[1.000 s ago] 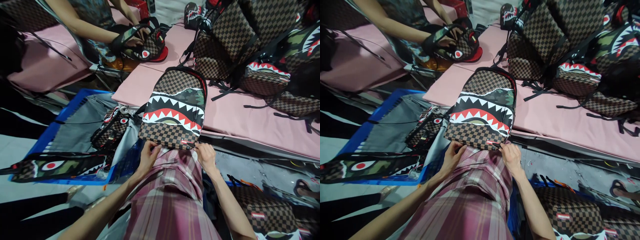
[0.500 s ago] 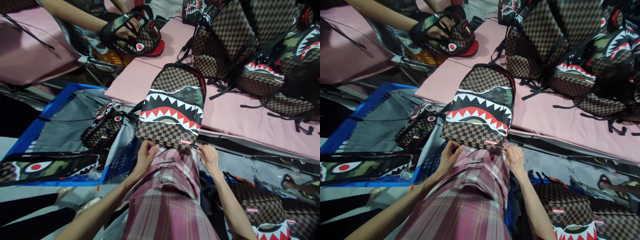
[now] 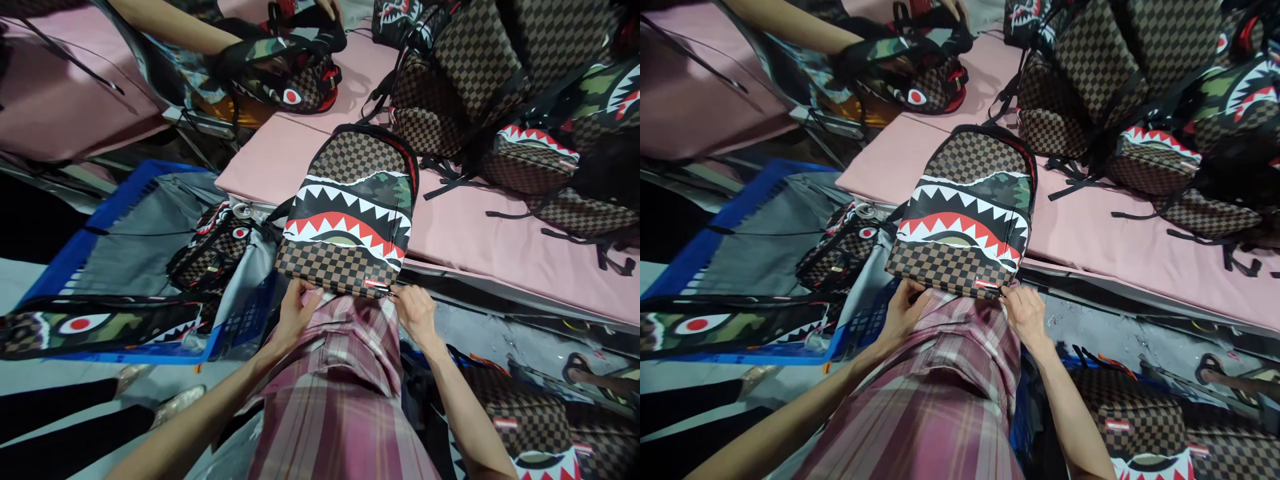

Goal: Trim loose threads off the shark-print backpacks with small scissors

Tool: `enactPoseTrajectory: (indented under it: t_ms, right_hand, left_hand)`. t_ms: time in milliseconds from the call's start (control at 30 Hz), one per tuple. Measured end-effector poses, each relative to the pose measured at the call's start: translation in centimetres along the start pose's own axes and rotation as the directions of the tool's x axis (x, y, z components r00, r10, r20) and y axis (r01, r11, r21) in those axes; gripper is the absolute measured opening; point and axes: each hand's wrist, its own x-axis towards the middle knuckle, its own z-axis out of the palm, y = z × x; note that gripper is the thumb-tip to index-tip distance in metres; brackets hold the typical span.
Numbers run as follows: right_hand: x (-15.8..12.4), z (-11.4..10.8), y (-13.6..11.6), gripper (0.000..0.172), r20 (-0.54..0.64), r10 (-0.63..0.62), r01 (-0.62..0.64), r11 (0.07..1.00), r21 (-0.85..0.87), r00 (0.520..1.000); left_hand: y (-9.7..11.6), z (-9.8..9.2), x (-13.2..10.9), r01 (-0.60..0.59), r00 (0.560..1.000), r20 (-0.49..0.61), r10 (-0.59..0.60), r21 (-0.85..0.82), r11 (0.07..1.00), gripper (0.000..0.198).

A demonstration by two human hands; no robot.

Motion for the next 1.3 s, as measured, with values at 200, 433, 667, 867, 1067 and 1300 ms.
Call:
enactPoseTrajectory:
  t_ms: [200, 433, 667, 867, 1067, 1300]
  right_hand:
    - [1.5, 0.1, -0.9, 0.015, 0.026, -0.057, 0.058, 0.998, -0.026, 0.998]
    - [2.4, -0.3, -1.3, 0.016, 0.079, -0.084, 0.09, 0.994, -0.07, 0.993]
    - [2.1, -0.5, -1.1, 0.022, 0.128, 0.144, -0.176, 0.938, 0.299, 0.981]
    - [-0.4, -1.4, 1.6, 0.026, 0.315, 0.491, -0.577, 0.595, 0.56, 0.812]
    - [-1.3, -1.2, 1.6, 0.023, 0.313, 0.489, -0.579, 0.645, 0.498, 0.814]
    - [-0.4, -1.8, 1.6, 0.027, 0.278, 0.397, -0.483, 0.77, 0.418, 0.875]
  left_hand:
    - [-0.5, 0.0, 0.0, -0.047, 0.999, 0.001, 0.047, 0.02, 0.999, 0.017]
    - [-0.7, 0.1, 0.1, -0.041, 0.999, -0.011, 0.042, 0.058, 0.997, 0.018]
    - [1.1, -1.3, 0.1, -0.02, 0.995, 0.101, 0.011, 0.087, 0.996, 0.018]
    - [4.8, -0.7, 0.2, -0.213, 0.954, 0.261, 0.146, 0.249, 0.945, 0.017]
    - [7.9, 4.3, 1.5, -0.512, 0.859, 0.345, 0.378, 0.588, 0.626, 0.025]
    - [8.5, 5.0, 2.5, -0.561, 0.828, 0.425, 0.367, 0.609, 0.56, 0.016]
